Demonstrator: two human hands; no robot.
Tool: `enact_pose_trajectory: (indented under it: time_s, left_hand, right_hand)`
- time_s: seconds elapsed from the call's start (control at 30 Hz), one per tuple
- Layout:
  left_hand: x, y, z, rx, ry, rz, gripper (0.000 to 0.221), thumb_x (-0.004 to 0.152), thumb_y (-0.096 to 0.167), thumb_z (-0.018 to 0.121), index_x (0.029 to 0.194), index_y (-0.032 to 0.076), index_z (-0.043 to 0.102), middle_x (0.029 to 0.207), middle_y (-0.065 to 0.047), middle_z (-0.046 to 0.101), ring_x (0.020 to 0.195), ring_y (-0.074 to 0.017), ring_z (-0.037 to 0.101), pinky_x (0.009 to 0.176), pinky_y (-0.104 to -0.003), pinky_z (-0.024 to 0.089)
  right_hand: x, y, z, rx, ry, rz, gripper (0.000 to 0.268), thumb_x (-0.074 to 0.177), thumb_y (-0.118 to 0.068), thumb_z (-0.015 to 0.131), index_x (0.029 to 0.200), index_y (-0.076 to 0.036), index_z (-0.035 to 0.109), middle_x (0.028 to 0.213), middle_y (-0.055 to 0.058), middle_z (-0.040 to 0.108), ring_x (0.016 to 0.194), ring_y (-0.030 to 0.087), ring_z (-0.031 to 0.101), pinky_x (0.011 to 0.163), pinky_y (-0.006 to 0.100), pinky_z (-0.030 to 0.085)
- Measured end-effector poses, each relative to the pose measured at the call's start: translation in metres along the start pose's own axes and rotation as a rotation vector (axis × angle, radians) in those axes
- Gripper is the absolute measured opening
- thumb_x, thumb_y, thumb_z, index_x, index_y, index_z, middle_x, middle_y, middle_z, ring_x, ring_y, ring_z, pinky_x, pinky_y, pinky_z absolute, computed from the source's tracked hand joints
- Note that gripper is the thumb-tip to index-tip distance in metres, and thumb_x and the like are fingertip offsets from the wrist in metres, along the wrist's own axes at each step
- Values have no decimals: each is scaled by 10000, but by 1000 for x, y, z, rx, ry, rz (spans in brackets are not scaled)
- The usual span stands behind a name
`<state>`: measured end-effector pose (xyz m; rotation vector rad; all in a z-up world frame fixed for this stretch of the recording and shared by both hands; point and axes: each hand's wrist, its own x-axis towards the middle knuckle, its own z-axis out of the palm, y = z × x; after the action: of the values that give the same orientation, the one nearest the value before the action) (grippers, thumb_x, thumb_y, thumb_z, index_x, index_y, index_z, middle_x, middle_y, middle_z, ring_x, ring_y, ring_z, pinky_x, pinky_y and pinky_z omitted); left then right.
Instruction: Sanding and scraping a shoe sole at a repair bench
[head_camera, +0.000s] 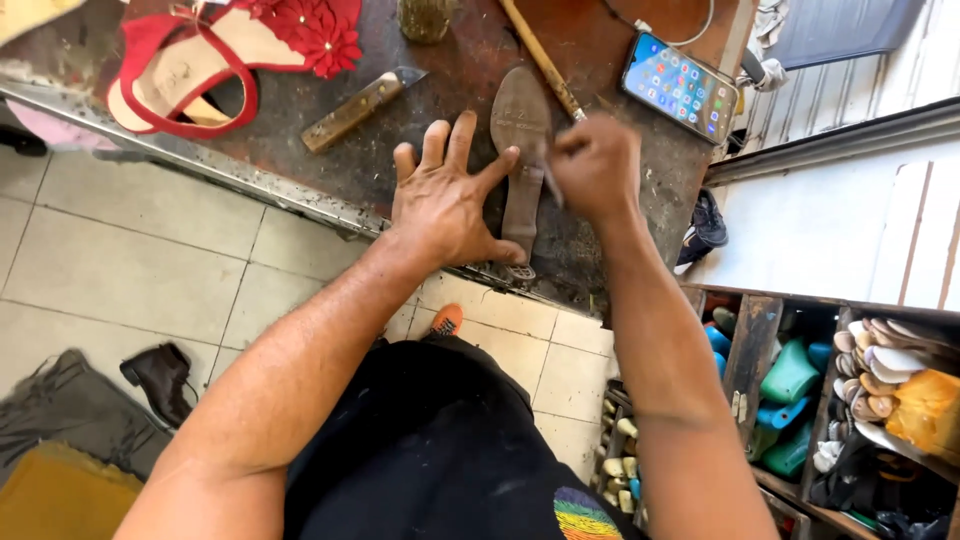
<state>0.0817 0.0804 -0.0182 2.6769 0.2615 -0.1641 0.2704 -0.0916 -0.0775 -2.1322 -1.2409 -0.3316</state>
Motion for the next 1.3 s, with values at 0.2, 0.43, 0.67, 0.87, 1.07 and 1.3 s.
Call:
enact_pose_trajectory:
  time_s: [0.2,0.43,0.67,0.87,1.07,1.3]
  left_hand:
    - [-7,0,-7,29,-23,48,1145,580,903,759,1535,336,481,1677,-175,140,1437,-404,193,1025,-573,211]
    - [-3,2,-4,-37,-21,109,1028,581,932,706,1397,317,596,1613,-120,296,1445,-377,232,1020,-584,225]
    - [12,8,25,-129,352,105,625,686,689,815,966,151,664,1476,-189,438,1390,-400,356,935,-558,304]
    - [23,5,36,-39,517,122,611,619,654,845,963,185,657,1384,-173,538,1349,-398,439,940,-597,303]
    - [11,14,37,-3,529,88,659,577,703,846,992,211,703,1316,-131,572,1306,-361,488,970,-652,322]
    - [3,24,48,56,611,74,639,674,602,825,1141,187,687,1379,-159,585,1372,-365,490,988,-691,279]
  right_hand:
    - [6,-16,-2,-73,-49,278,192,742,-294,876,757,-158,741,764,112,713,787,354,720,666,451,554]
    - [19,-7,7,-112,-89,320,328,725,-431,914,760,-153,743,752,129,709,787,356,721,634,445,535]
    - [46,-17,15,-96,-110,410,149,705,-293,877,743,-215,757,728,83,712,791,334,728,629,436,554]
    - [93,0,53,-18,-56,328,129,678,-297,877,721,-255,763,692,37,702,748,266,732,609,386,567]
    - [87,-22,27,123,-213,319,120,756,-188,841,716,-165,730,679,45,683,672,211,633,538,356,476]
    - [83,-14,30,-25,-121,226,50,734,-174,792,737,-177,742,681,102,690,730,340,720,628,431,571]
